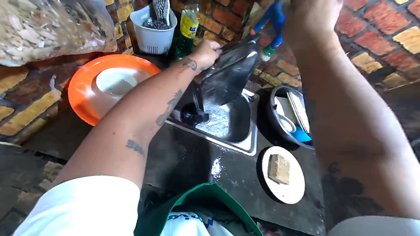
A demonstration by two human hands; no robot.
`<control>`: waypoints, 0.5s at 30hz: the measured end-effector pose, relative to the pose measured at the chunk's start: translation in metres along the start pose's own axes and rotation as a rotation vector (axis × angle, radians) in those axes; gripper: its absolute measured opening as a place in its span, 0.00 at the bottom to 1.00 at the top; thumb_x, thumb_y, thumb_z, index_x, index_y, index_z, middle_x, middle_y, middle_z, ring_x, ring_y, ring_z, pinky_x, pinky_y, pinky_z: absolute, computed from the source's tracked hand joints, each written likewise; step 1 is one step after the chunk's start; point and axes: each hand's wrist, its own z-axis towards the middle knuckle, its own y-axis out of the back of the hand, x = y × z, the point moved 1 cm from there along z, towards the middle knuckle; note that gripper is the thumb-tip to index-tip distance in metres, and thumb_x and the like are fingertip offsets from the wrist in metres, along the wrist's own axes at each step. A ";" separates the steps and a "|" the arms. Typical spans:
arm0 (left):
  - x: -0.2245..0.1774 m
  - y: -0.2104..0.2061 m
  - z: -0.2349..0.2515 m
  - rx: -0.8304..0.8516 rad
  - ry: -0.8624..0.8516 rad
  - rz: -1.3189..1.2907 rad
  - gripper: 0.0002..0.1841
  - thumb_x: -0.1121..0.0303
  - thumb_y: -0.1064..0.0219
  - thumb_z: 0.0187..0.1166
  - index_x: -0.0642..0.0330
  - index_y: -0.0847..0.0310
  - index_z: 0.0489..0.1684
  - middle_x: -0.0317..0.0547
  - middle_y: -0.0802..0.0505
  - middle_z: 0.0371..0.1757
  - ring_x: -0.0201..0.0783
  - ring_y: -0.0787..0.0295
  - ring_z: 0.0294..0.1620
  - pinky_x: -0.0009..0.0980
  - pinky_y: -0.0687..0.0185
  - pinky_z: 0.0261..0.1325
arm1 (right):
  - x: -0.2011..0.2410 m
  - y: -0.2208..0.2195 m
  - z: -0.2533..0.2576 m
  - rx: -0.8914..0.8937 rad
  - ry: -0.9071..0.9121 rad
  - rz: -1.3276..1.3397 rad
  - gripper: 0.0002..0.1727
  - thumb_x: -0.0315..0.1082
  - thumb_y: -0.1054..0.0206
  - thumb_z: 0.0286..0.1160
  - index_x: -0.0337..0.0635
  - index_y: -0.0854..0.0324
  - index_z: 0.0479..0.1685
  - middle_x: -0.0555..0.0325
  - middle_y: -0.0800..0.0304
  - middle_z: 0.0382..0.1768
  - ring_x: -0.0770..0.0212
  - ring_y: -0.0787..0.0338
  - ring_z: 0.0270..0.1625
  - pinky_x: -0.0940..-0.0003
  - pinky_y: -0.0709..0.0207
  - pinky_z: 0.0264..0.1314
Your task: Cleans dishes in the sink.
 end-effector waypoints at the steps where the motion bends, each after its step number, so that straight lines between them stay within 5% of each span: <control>1: -0.002 0.007 -0.004 -0.017 0.013 -0.026 0.14 0.67 0.43 0.91 0.63 0.15 0.62 0.51 0.09 0.55 0.38 0.14 0.54 0.40 0.21 0.63 | -0.007 0.001 0.002 0.059 -0.043 -0.004 0.25 0.40 0.38 0.83 0.35 0.22 0.75 0.20 0.29 0.77 0.17 0.33 0.80 0.12 0.42 0.70; 4: -0.006 0.023 -0.014 -0.119 0.069 -0.090 0.14 0.66 0.44 0.91 0.62 0.16 0.61 0.49 0.10 0.48 0.37 0.15 0.46 0.38 0.20 0.55 | -0.013 0.007 0.004 0.167 -0.113 0.010 0.24 0.40 0.37 0.81 0.35 0.20 0.71 0.25 0.20 0.71 0.20 0.24 0.75 0.14 0.35 0.68; 8: -0.013 0.031 -0.028 -0.250 0.165 -0.185 0.17 0.63 0.43 0.91 0.58 0.18 0.69 0.54 0.12 0.62 0.44 0.15 0.62 0.48 0.22 0.67 | 0.000 0.017 0.009 0.142 -0.178 0.030 0.28 0.47 0.33 0.78 0.35 0.19 0.69 0.28 0.19 0.71 0.26 0.22 0.76 0.19 0.33 0.70; 11: -0.017 0.033 -0.040 -0.324 0.179 -0.296 0.18 0.62 0.43 0.91 0.57 0.20 0.72 0.52 0.12 0.63 0.42 0.15 0.62 0.47 0.19 0.65 | 0.019 0.021 0.013 0.113 -0.236 0.037 0.33 0.41 0.24 0.64 0.32 0.20 0.69 0.28 0.19 0.70 0.27 0.21 0.74 0.22 0.30 0.67; 15: -0.022 0.030 -0.057 -0.372 0.166 -0.347 0.21 0.56 0.40 0.89 0.52 0.24 0.76 0.47 0.12 0.62 0.38 0.13 0.58 0.43 0.16 0.61 | 0.045 0.012 0.017 0.087 -0.336 0.281 0.23 0.33 0.33 0.79 0.25 0.22 0.68 0.30 0.20 0.70 0.33 0.19 0.73 0.33 0.23 0.67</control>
